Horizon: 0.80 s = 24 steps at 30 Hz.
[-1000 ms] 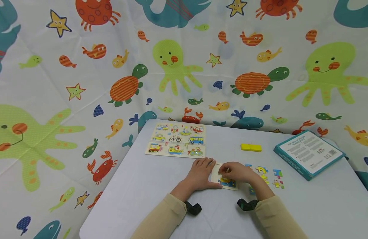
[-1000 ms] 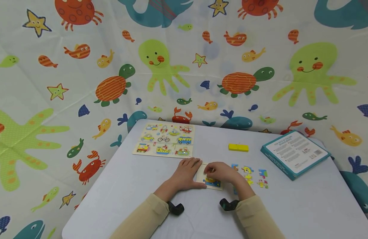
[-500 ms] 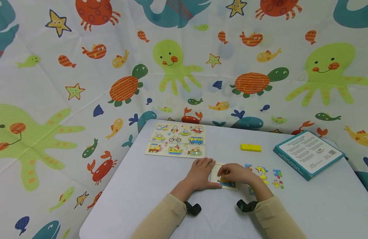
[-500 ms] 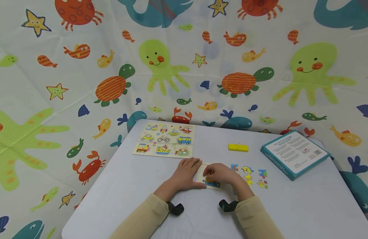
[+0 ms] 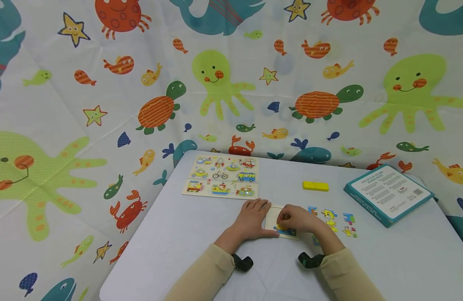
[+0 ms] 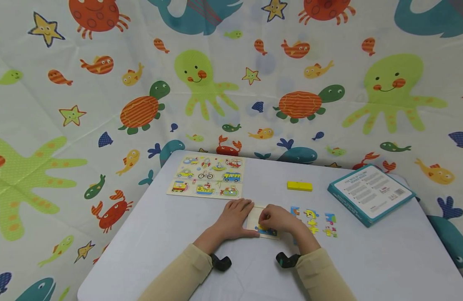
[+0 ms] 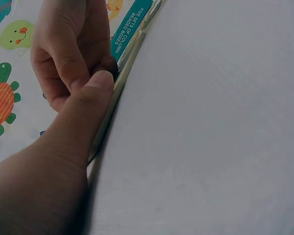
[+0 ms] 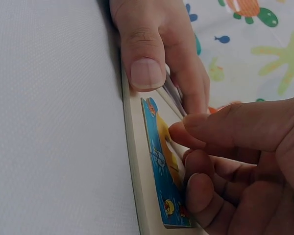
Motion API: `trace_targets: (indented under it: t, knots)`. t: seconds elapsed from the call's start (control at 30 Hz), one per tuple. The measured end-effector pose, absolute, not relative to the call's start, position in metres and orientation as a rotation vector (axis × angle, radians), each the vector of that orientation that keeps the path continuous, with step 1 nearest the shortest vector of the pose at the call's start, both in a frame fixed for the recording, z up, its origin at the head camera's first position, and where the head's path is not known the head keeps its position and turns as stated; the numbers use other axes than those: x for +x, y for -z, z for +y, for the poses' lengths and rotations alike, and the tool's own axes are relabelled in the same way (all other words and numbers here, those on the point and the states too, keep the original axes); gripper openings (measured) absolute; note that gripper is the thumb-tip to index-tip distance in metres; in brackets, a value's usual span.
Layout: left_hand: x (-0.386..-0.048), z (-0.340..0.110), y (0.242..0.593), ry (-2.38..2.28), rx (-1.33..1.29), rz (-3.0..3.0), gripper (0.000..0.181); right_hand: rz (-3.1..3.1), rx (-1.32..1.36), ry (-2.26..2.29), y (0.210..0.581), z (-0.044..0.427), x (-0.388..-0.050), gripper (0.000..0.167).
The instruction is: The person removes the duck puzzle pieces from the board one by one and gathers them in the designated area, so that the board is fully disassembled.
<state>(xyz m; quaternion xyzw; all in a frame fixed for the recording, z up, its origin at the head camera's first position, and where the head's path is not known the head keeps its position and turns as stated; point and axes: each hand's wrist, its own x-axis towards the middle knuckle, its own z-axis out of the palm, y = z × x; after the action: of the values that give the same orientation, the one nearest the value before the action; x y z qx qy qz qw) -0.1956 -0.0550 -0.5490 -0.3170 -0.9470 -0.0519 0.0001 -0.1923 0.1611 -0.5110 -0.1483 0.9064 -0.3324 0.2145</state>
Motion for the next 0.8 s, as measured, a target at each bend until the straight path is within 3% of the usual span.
trace_targets:
  t: [0.8]
  knots:
    - [-0.1974,-0.0543,0.5531,0.161,-0.99,-2.981,0.11,2.481,-0.412,0.951,0.5125,0.1602,-0.1898,0.006]
